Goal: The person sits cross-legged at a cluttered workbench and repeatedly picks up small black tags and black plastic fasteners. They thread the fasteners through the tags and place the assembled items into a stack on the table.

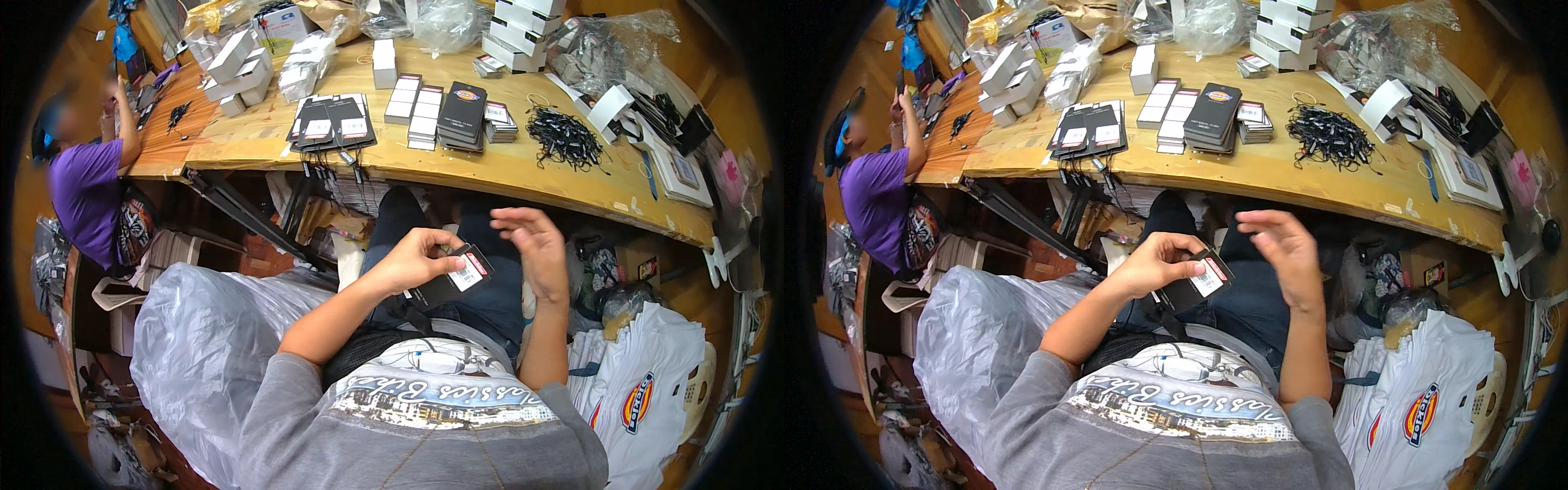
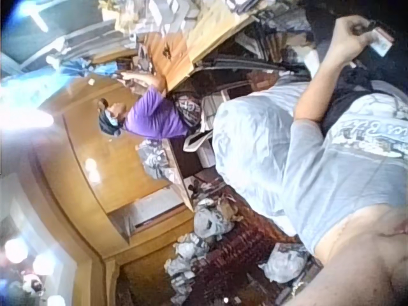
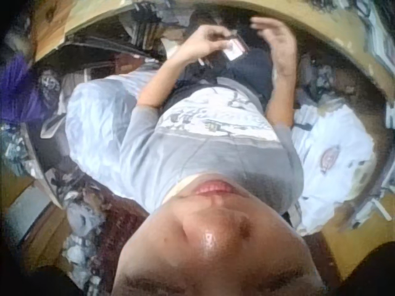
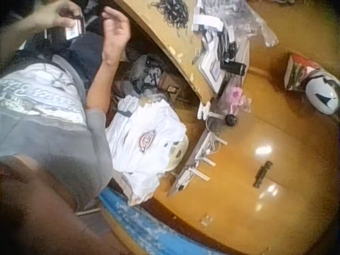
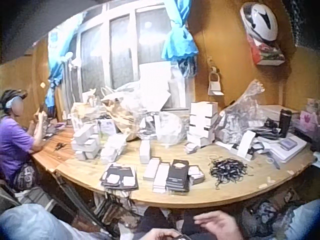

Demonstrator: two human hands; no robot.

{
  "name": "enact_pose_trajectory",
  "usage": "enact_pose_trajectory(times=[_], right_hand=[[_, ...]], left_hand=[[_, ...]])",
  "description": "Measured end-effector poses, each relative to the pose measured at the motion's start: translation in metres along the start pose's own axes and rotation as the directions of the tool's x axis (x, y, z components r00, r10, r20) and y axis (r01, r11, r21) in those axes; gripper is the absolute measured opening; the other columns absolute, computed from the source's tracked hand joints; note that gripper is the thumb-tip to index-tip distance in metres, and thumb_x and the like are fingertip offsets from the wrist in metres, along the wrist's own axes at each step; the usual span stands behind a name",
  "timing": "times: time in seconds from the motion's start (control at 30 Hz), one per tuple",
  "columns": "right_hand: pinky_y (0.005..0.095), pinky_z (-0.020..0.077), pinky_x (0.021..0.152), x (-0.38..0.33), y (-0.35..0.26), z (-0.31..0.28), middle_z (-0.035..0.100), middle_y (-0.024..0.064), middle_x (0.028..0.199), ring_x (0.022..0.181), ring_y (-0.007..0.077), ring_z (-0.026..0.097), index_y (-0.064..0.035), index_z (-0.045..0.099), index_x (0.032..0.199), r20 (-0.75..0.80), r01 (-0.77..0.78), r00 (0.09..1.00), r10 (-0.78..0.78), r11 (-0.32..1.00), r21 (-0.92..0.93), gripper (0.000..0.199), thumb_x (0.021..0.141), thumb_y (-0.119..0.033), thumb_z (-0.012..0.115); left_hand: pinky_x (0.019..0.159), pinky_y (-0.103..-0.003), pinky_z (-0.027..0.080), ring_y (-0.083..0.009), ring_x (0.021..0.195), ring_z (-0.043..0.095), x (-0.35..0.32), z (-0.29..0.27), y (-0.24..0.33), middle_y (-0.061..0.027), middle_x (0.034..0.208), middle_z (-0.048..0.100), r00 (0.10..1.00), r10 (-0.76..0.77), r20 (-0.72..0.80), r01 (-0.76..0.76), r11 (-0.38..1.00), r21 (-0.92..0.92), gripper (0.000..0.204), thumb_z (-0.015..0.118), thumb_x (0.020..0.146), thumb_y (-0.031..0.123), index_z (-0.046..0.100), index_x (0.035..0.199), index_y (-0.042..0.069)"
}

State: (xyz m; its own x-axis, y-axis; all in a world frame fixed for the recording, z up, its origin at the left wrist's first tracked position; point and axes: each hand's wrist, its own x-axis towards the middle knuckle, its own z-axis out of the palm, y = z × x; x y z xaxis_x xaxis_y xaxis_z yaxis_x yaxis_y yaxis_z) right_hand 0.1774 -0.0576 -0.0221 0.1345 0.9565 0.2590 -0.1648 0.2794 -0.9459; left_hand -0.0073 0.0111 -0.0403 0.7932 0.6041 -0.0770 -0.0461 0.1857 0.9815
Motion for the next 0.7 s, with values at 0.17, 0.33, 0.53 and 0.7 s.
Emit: enact_pose_trajectory(times=[0.17,0.33,0.53,0.7], right_hand=[[0.0201,0.0414,0.07,-0.008,0.018,0.017,0.056,0.0065,0.092,0.079,0.0102,0.053,0.0019,0.049,0.103,0.29,-0.38,0.894,0.342,0.921,0.085,0.03,0.074,-0.003,0.054],[0.0207,0.0401,0.064,-0.011,0.018,-0.004,0.056,0.0065,0.086,0.068,0.0101,0.051,0.0027,0.06,0.077,0.233,-0.291,0.9,0.369,0.905,-0.31,0.01,0.07,-0.001,0.055],[0.0292,0.0326,0.087,-0.008,0.007,0.017,0.049,0.0075,0.107,0.101,0.016,0.044,-0.0014,0.047,0.108,0.3,-0.005,0.947,0.112,0.942,-0.335,0.045,0.064,-0.001,0.057],[0.0221,0.0418,0.064,-0.01,0.022,0.01,0.058,0.0067,0.079,0.069,0.011,0.054,0.0017,0.056,0.093,0.269,-0.254,0.904,0.333,0.923,-0.289,0.026,0.067,0.002,0.054]], left_hand=[[0.047,-0.017,0.039,-0.003,0.054,0.048,-0.004,0.001,0.006,-0.0006,0.065,0.056,0.998,-0.036,0.057,0.033,0.998,0.048,0.013,0.061,0.071,0.008,0.058,0.081,0.0],[0.05,-0.017,0.04,-0.0036,0.057,0.048,-0.013,-0.012,0.008,-0.0011,0.067,0.056,0.999,-0.041,-0.004,0.041,0.997,0.058,0.014,0.061,0.07,0.007,0.058,0.081,-0.001],[0.055,-0.021,0.041,-0.0058,0.06,0.049,-0.013,-0.007,0.007,-0.0023,0.068,0.056,0.99,0.04,0.139,-0.069,0.974,0.215,0.013,0.061,0.069,0.006,0.058,0.08,-0.002],[0.059,-0.02,0.042,-0.0054,0.063,0.05,-0.017,-0.008,0.012,-0.0022,0.071,0.057,0.993,-0.014,0.121,-0.011,0.979,0.205,0.015,0.061,0.07,0.006,0.058,0.083,-0.001]])
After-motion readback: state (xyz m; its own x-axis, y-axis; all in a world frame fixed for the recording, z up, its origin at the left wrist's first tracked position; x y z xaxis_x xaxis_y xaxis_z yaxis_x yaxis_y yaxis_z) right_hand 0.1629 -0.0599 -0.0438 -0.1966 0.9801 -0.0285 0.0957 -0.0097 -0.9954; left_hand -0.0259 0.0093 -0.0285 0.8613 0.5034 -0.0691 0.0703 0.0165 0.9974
